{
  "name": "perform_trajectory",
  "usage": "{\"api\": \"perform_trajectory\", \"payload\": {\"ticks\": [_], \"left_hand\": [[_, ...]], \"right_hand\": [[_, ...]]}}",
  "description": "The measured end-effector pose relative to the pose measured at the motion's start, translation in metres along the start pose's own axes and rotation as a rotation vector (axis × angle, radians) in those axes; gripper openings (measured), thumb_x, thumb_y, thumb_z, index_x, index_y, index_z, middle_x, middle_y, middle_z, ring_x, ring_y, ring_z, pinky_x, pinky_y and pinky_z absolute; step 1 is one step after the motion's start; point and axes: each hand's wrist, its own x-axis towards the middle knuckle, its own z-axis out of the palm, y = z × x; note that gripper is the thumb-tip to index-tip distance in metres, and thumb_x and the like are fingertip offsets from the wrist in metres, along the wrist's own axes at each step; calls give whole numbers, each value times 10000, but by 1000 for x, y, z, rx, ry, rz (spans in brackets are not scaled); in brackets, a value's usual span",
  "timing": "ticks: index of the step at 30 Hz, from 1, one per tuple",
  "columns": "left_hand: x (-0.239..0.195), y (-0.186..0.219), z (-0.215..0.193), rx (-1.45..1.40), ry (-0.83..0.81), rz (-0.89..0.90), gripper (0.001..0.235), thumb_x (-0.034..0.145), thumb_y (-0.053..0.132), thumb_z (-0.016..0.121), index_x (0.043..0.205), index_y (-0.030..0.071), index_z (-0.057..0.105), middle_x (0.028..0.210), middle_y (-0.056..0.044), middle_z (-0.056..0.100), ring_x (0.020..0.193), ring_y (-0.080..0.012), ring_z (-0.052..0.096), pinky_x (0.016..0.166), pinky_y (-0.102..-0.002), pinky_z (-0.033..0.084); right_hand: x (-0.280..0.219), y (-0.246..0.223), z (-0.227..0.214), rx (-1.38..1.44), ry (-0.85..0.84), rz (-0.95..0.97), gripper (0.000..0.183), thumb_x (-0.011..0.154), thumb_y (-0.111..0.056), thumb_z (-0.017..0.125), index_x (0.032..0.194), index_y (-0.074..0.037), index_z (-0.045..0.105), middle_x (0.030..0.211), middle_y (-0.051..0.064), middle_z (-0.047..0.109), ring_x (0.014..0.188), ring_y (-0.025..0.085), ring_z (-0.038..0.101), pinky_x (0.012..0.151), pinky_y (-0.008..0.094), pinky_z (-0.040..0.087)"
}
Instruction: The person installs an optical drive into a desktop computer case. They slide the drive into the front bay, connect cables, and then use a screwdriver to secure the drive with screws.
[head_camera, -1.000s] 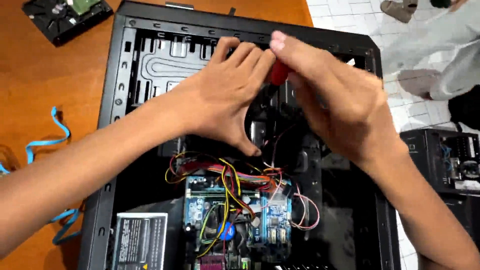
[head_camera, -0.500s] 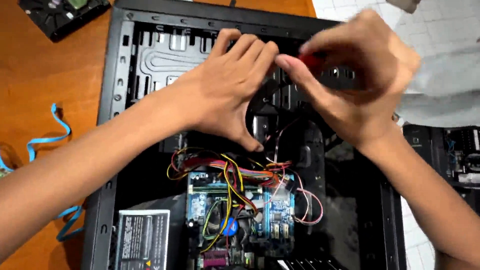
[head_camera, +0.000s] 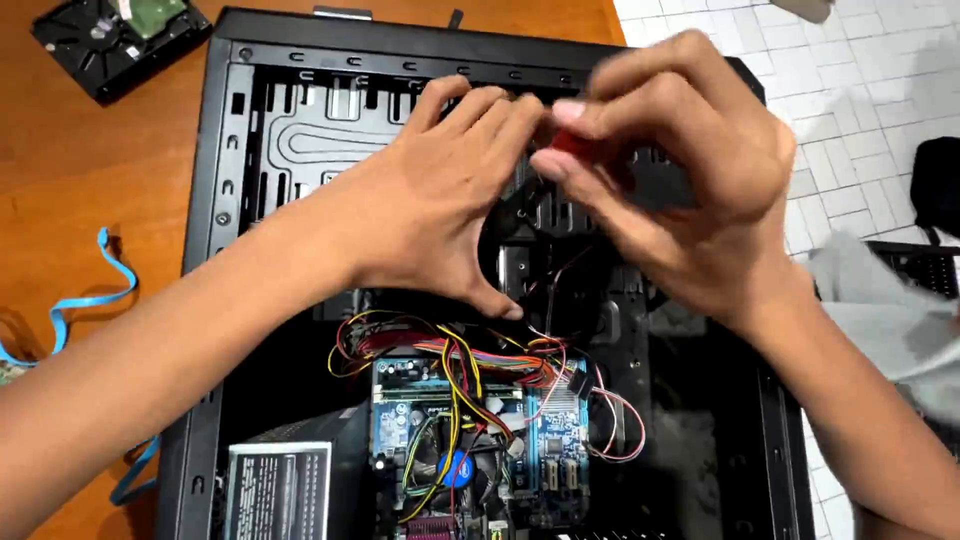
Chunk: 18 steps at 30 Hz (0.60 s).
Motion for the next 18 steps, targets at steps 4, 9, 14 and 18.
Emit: {"api": "perform_trajectory", "payload": {"ticks": [4, 9, 14, 18], "left_hand": [[-4, 11, -33, -535, 332, 95, 661, 867, 337, 937, 1195, -49, 513, 1020, -96, 601, 907, -167, 538, 781, -345, 432], [-3, 16, -37, -935, 420, -57, 505, 873, -5, 937, 1185, 29, 540, 1035, -119, 729, 940, -169, 761, 913, -254, 667], [-5, 15, -37, -1041, 332, -14, 435, 946, -5, 835, 1218, 58, 501, 1073, -76, 650, 1014, -132, 686, 1023, -259, 630], [-7, 10, -37, -1077, 312, -51, 481, 914, 81, 853, 1207, 102, 473, 1060, -75, 694, 984, -124, 731, 969, -245, 660]], "right_hand": [[2, -4, -6, 142, -94, 31, 245, 1131, -11, 448, 1257, 139, 594, 1346, 332, 641, 1259, 421, 703, 941, 397, 663], [-2, -2, -3, 155, 24, 57, 142, 1030, 108, 779, 1073, 158, 653, 1036, 288, 687, 904, 317, 681, 807, 358, 537], [-7, 1, -5, 75, 75, 71, 244, 1019, 95, 879, 1046, 168, 648, 1007, 308, 664, 902, 340, 643, 799, 375, 506], [-8, -5, -8, -170, -21, -70, 186, 1096, -32, 760, 1134, 122, 662, 1169, 276, 737, 1024, 343, 729, 815, 375, 578]]}}
